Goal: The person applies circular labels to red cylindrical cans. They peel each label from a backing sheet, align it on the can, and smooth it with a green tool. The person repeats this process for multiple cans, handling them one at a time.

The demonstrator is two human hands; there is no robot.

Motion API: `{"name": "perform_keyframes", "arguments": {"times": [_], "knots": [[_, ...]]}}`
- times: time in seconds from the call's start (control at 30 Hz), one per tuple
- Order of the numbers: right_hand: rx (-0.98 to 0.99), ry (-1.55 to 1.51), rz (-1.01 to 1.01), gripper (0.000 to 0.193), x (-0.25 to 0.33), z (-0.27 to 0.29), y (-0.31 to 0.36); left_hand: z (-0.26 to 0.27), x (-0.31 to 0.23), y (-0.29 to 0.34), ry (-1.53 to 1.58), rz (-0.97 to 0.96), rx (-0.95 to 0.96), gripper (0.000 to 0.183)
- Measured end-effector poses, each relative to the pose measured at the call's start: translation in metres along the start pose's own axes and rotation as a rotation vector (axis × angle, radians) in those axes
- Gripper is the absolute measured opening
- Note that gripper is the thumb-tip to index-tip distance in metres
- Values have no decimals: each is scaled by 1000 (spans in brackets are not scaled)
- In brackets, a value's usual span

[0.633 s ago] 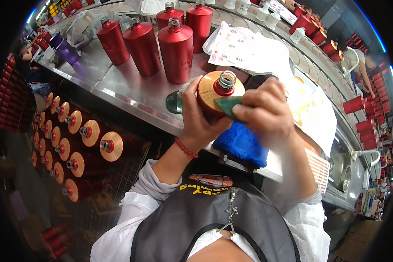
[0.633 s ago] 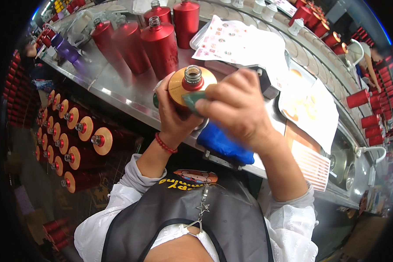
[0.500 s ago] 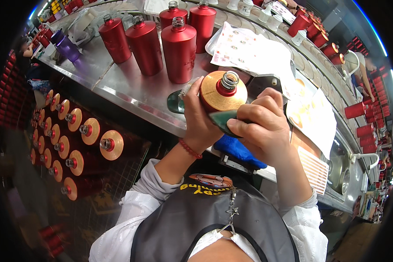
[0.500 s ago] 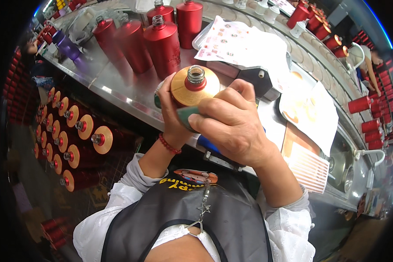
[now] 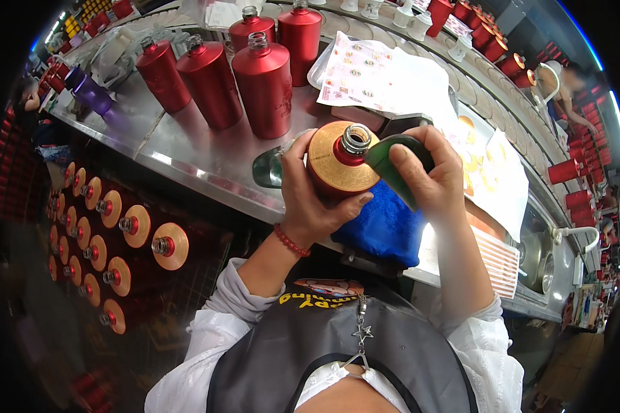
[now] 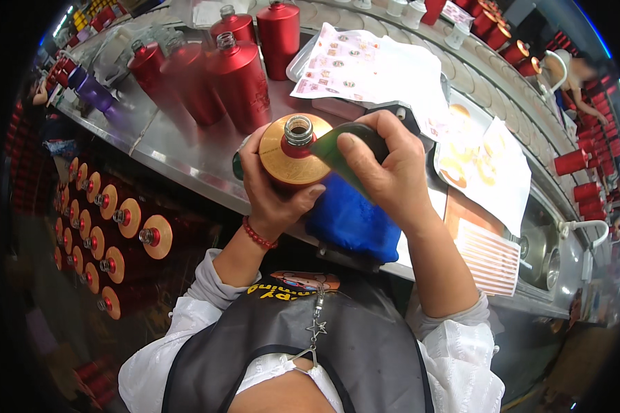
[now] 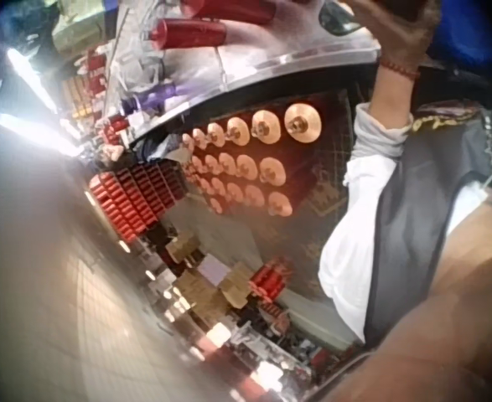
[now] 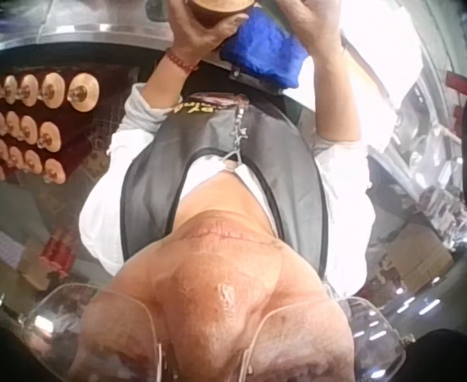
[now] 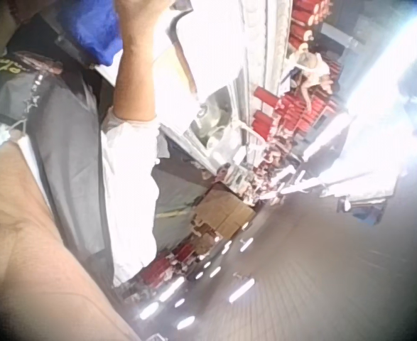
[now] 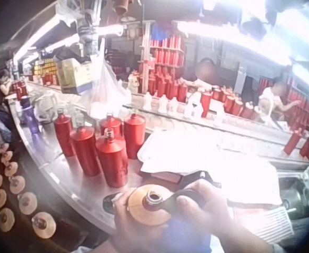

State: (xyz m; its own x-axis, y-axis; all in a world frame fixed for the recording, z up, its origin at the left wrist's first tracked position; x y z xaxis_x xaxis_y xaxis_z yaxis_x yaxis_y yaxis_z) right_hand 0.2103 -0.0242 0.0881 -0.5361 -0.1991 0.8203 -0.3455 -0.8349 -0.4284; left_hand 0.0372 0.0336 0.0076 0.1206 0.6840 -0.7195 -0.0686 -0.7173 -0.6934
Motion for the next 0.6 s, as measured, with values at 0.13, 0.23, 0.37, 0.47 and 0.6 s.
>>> {"name": "perform_keyframes", "arguments": {"times": [0.13, 0.23, 0.37, 0.47, 0.6], "knots": [[109, 6, -24, 23, -11, -2, -20, 0, -3, -4, 13, -6, 31, 101], [248, 8, -5, 24, -12, -10, -40, 1, -1, -6, 37, -6, 71, 103], [462, -44, 12, 29, -17, -35, -71, 3, 9, -7, 83, 28, 142, 105], [657, -54, 138, 32, -9, -64, -91, -1, 17, -7, 209, 153, 214, 108], [852, -120, 218, 29, 3, -102, -109, 0, 18, -8, 244, 148, 221, 107]]}}
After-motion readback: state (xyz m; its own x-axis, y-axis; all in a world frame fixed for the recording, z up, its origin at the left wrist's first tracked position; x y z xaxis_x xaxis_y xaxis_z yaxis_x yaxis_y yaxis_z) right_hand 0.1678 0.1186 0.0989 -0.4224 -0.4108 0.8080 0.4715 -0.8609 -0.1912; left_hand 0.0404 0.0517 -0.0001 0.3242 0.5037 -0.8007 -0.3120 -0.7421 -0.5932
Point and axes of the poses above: each hand's wrist, its own y-axis away from the middle knuckle, its own z-axis out of the back of the hand, x = y × z, the point moved 7 cm from there along -y, towards the middle knuckle, and after that the axes turned 7 degrees about -x, right-handed, at the moved point
